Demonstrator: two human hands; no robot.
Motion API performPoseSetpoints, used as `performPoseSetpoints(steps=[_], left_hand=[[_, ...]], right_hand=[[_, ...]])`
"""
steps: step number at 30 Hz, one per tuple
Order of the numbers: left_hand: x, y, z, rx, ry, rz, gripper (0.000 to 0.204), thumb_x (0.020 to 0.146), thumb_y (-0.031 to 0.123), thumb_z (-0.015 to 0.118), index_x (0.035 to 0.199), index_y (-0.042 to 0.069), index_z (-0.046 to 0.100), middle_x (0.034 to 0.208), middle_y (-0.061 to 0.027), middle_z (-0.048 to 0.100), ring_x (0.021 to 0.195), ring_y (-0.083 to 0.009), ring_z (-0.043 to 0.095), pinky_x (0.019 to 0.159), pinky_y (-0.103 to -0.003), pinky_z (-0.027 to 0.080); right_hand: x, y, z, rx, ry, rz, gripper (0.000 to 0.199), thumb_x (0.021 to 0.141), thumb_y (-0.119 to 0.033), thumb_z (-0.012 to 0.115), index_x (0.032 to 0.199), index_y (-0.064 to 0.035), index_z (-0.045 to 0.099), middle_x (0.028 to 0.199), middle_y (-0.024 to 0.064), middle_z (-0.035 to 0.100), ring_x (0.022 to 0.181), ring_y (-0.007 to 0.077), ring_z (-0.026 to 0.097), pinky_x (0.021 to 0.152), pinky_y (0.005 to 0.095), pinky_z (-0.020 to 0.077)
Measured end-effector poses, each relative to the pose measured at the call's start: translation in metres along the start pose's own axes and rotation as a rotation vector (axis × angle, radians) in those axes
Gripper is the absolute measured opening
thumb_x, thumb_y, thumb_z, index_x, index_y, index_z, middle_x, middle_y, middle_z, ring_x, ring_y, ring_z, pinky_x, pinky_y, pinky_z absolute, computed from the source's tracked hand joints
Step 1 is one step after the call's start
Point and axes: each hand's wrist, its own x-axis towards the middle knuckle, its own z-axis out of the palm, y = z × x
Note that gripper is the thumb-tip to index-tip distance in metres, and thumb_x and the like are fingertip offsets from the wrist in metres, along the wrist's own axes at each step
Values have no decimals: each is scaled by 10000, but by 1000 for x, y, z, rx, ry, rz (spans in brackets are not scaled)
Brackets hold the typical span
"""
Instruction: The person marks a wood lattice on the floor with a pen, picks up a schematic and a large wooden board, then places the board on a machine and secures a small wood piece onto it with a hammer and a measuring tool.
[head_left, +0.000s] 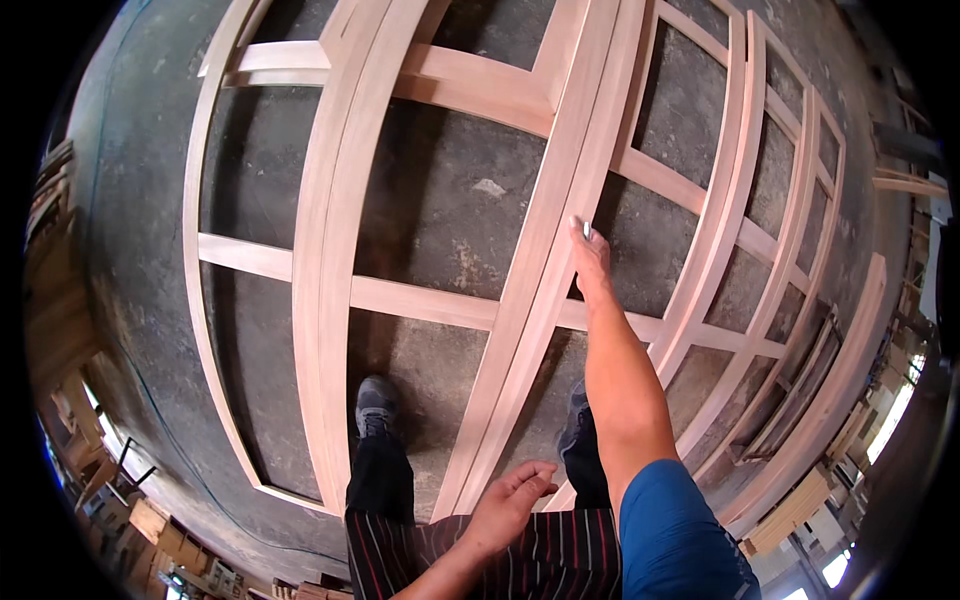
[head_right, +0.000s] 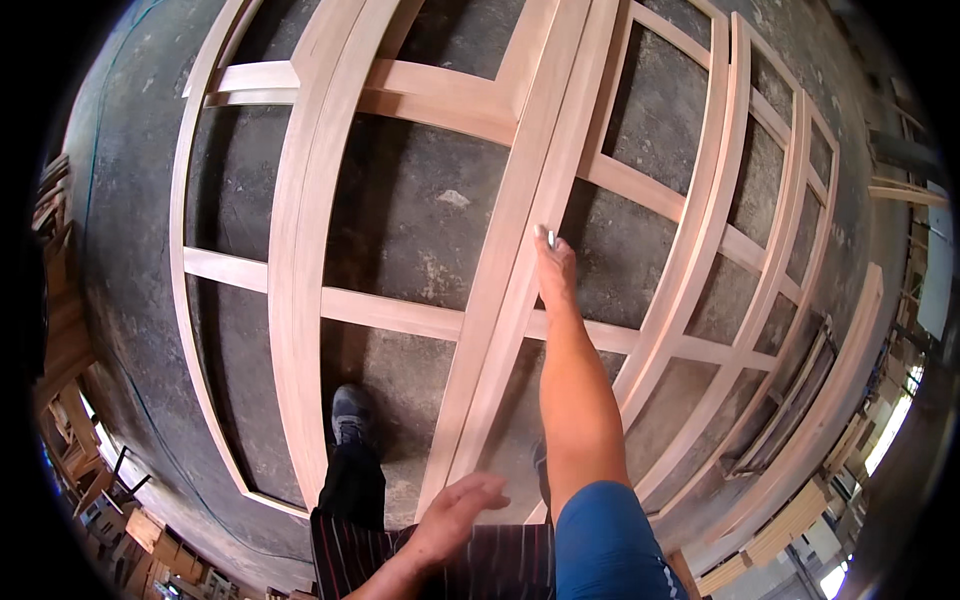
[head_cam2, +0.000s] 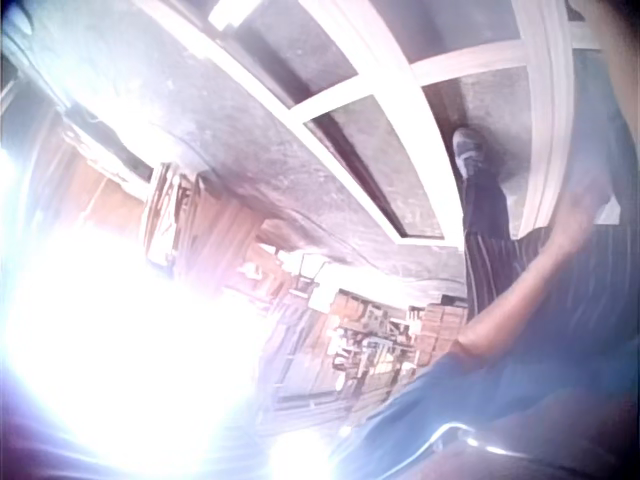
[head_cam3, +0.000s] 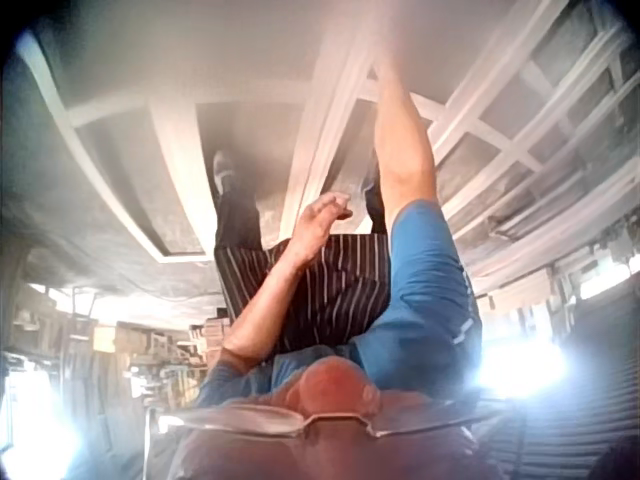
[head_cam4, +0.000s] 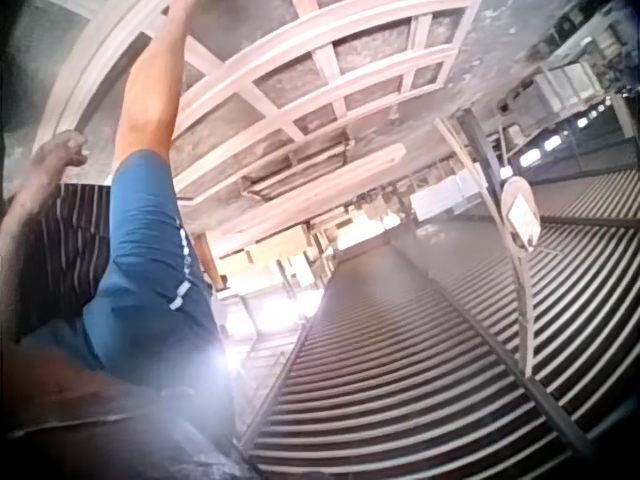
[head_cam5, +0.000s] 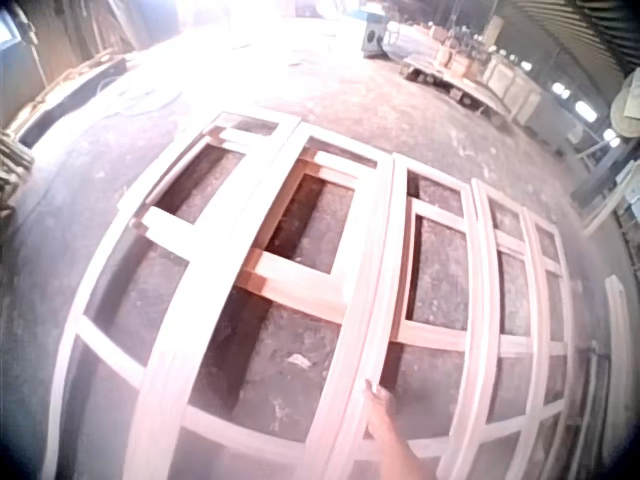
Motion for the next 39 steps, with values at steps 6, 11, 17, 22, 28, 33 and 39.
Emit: performPoseSetpoints(steps=[6, 11, 17, 22, 28, 33, 39], left_hand=[[-2, 4, 10, 89, -41, -29, 334, 1036, 230, 508, 1255, -7, 596, 1109, -40, 634, 1058, -158, 606, 966, -284, 446], [8, -6, 11, 53, 27, -53, 357, 1004, 315, 560, 1188, 15, 621, 1062, -68, 657, 1019, -162, 615, 927, -280, 443], [14, -13, 8, -52, 52, 0, 348, 1028, 274, 519, 1211, -5, 620, 1078, -60, 654, 1017, -177, 623, 950, -304, 454], [12, -11, 2, -41, 46, 5, 349, 1034, 273, 513, 1203, -13, 619, 1067, -57, 648, 1005, -159, 603, 940, -303, 455], [6, 0, 2, -75, 41, 27, 305, 1020, 244, 533, 1167, -5, 627, 1053, -46, 648, 1009, -176, 617, 937, -301, 451], [5, 5, 0, -84, 52, 36, 308, 1022, 246, 517, 1166, -6, 621, 1039, -58, 654, 1007, -183, 619, 943, -307, 450], [4, 4, 1, -74, 44, 24, 318, 1025, 250, 516, 1186, -8, 609, 1045, -68, 648, 1021, -177, 612, 949, -308, 445]], right_hand=[[11, 1, -6, -103, -62, 50, 568, 920, -451, 678, 1229, 24, 644, 1104, 106, 674, 1006, 164, 582, 903, 346, 463], [-37, -1, -22, -763, 437, -742, 373, 890, -351, 677, 976, 12, 690, 755, 194, 640, 744, 359, 622, 750, 443, 496], [-168, 123, -44, -617, 14, 90, 473, 848, -434, 678, 875, 38, 670, 799, 241, 682, 780, 433, 668, 695, 468, 504], [-201, 159, -4, -461, 4, 114, 701, 714, -533, 812, 1042, 49, 601, 965, 215, 675, 883, 357, 668, 760, 446, 516], [-211, 139, 7, -758, 94, 77, 801, 690, -632, 784, 1076, 43, 591, 1022, 231, 677, 962, 420, 661, 782, 491, 525], [-215, 173, -2, -660, 64, 87, 677, 768, -634, 713, 1013, -8, 629, 973, 245, 672, 955, 431, 648, 775, 508, 511], [-219, 170, -6, -607, 79, 46, 609, 794, -585, 709, 1015, -20, 648, 963, 233, 681, 904, 446, 641, 784, 510, 494]])
